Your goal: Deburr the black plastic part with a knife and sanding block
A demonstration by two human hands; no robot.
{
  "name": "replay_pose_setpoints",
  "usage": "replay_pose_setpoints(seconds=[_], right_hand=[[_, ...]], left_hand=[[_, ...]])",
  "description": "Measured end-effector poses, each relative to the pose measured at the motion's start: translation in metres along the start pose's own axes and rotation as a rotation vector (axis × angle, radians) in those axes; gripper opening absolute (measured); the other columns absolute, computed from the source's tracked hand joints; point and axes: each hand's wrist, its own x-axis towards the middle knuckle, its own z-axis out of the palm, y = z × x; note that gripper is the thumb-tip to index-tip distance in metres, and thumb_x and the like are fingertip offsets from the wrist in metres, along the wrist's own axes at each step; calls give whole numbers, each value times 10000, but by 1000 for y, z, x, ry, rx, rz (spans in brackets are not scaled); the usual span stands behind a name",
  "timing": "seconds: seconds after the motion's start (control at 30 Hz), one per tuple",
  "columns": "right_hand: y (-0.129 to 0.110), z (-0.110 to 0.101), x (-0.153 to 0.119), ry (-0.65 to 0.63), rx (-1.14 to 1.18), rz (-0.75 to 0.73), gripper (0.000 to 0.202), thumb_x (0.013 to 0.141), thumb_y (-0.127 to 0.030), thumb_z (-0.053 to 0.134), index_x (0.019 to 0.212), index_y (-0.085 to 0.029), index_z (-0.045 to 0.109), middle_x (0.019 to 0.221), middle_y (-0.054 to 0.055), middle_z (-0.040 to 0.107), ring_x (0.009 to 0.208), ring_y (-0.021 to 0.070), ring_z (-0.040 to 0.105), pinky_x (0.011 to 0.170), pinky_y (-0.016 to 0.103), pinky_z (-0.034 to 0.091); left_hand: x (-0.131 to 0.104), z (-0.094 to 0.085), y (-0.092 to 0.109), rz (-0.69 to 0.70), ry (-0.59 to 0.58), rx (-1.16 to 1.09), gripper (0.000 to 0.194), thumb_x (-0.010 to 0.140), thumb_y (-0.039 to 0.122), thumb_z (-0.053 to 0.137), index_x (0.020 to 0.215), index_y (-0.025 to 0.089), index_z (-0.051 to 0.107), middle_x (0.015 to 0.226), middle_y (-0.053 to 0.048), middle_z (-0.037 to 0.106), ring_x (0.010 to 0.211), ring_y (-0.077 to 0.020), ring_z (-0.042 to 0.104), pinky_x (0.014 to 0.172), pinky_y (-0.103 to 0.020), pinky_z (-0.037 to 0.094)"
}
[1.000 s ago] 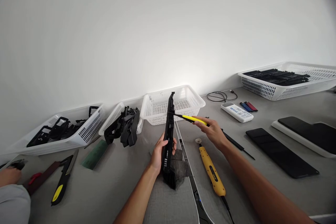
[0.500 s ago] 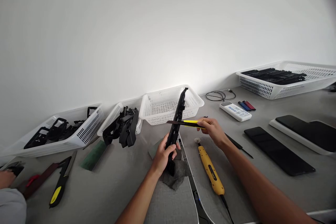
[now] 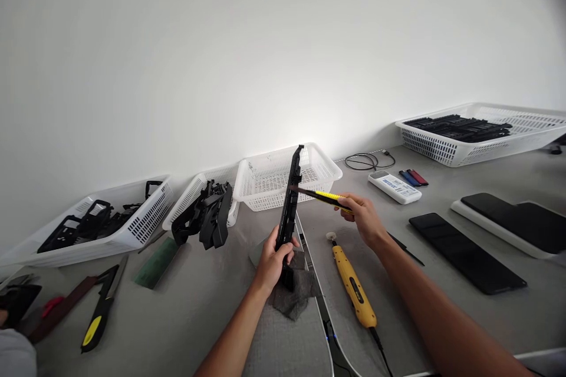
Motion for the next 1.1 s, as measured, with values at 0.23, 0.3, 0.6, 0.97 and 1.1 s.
replay_pose_setpoints(seconds=[0.23,0.3,0.6,0.97,1.1], right_hand=[[-5,10,-6,-172,-117,37,395,757,-573,751,763,-179,725,741,35,643,586,120,396,571,298,308],[-3,10,-5,-139,-101,13,406,759,-586,755,818,-185,743,759,35,654,596,126,407,574,297,317],[-2,1,0,-54,26,0,355,762,-517,761,898,-189,739,773,24,628,591,119,373,544,287,256],[-2,9,-4,-116,-37,43,417,751,-574,781,895,-184,746,775,27,637,603,119,395,561,287,284],[1,5,-1,-14,19,5,408,749,-552,788,941,-195,734,808,25,630,609,118,386,543,278,271]], left_hand=[[0,-1,0,3,-13,43,186,874,283,612,1044,206,613,894,-7,643,573,-94,438,580,-256,398],[0,-1,-1,10,-9,48,171,871,279,611,1026,207,612,889,-2,636,577,-94,439,582,-255,396],[1,-2,-2,21,-13,64,116,864,287,619,950,211,604,877,4,627,578,-98,451,576,-257,409],[2,-3,-3,22,-6,62,123,858,289,621,952,211,608,870,6,616,582,-97,447,578,-254,402],[1,-4,-1,18,-33,62,139,881,301,616,989,214,612,878,6,606,590,-102,446,591,-259,416]])
